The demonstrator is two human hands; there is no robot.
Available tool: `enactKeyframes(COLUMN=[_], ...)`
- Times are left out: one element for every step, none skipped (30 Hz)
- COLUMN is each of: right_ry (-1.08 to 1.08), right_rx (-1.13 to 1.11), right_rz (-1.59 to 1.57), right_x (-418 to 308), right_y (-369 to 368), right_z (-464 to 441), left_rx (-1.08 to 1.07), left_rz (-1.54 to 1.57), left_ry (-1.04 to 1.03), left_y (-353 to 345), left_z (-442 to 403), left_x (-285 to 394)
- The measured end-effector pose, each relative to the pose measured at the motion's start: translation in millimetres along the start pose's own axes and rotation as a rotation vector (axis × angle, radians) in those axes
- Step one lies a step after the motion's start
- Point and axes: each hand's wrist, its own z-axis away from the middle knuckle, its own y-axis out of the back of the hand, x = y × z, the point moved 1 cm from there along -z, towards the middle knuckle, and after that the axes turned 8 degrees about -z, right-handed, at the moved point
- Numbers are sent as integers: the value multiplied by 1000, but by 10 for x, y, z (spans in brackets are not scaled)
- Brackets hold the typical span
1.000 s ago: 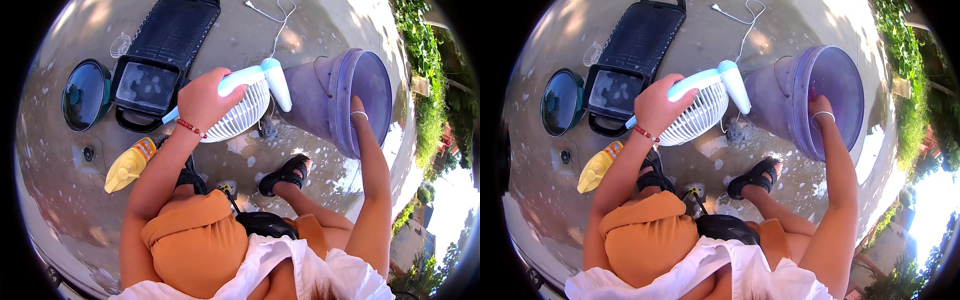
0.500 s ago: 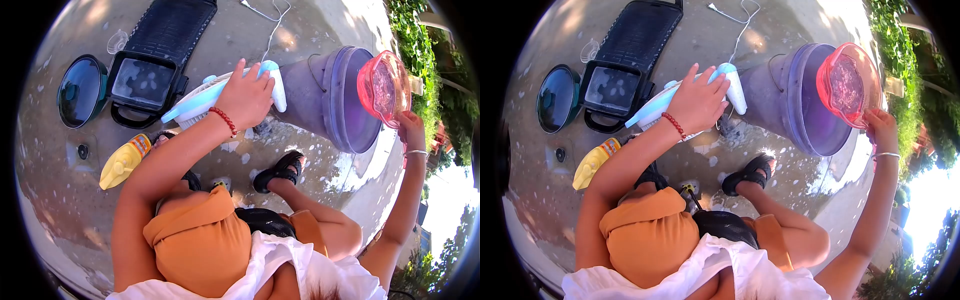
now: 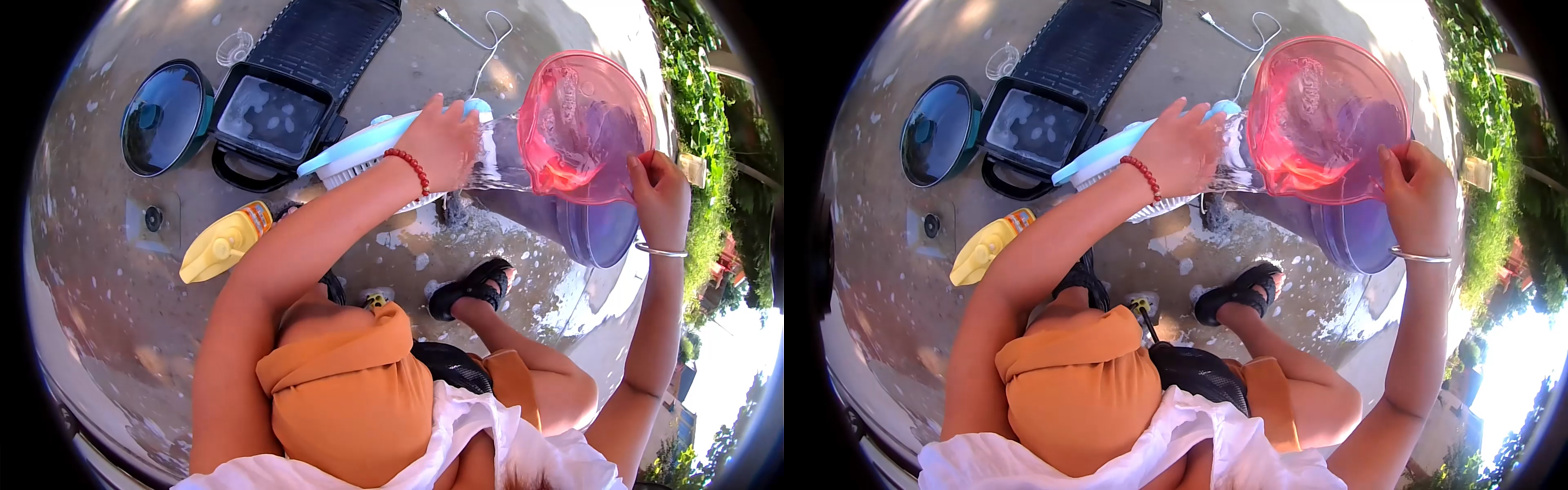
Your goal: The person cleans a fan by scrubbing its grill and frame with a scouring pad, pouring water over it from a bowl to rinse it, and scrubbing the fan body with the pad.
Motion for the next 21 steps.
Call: enactKeyframes(right_ry=[32,30,81,132,197,195,253,311,307,356,405,400,453,506,498,492,346,202,90,-21,-146], right_rx=[17,13,56,100,150,146,242,339,338,374,411,409,491,575,629,629,633,633,611,586,553], right_rz=[58,58,127,196,252,253,341,428,429,511,592,593,596,599,613,613,600,586,530,472,458], right_x=[-78,-150,-219,-263,-271,-260,-254,-249,-228,-198,-164,-127,-93,-40,99,220,346,488,699,919,1079], right_y=[-64,-122,-170,-202,-237,-267,-287,-295,-278,-235,-194,-164,-133,-101,-60,-12,49,116,186,245,281], right_z=[-27,-43,-59,-78,-88,-107,-125,-131,-137,-144,-152,-162,-168,-174,-184,-170,-142,-108,-67,-19,23], left_rx=[110,220,218,169,119,117,217,316,314,312,335,357,353,437,520,517,442,366,320,315,295], left_rz=[25,50,52,115,180,183,190,196,214,216,212,209,211,221,229,228,224,220,242,241,264], left_ry=[-4,-9,-10,-9,-10,-11,-5,0,34,30,25,21,16,127,239,234,348,462,489,487,532], left_y=[-75,-145,-83,40,98,64,15,-29,-68,-107,-142,-146,-153,-151,-134,-68,-2,26,-9,9,56], left_z=[27,41,32,13,-2,-12,-16,-14,-3,3,7,15,23,45,72,93,114,138,160,185,205], left_x=[-17,-27,-53,-92,-115,-133,-171,-202,-214,-226,-237,-238,-223,-210,-202,-194,-205,-225,-289,-322,-363])
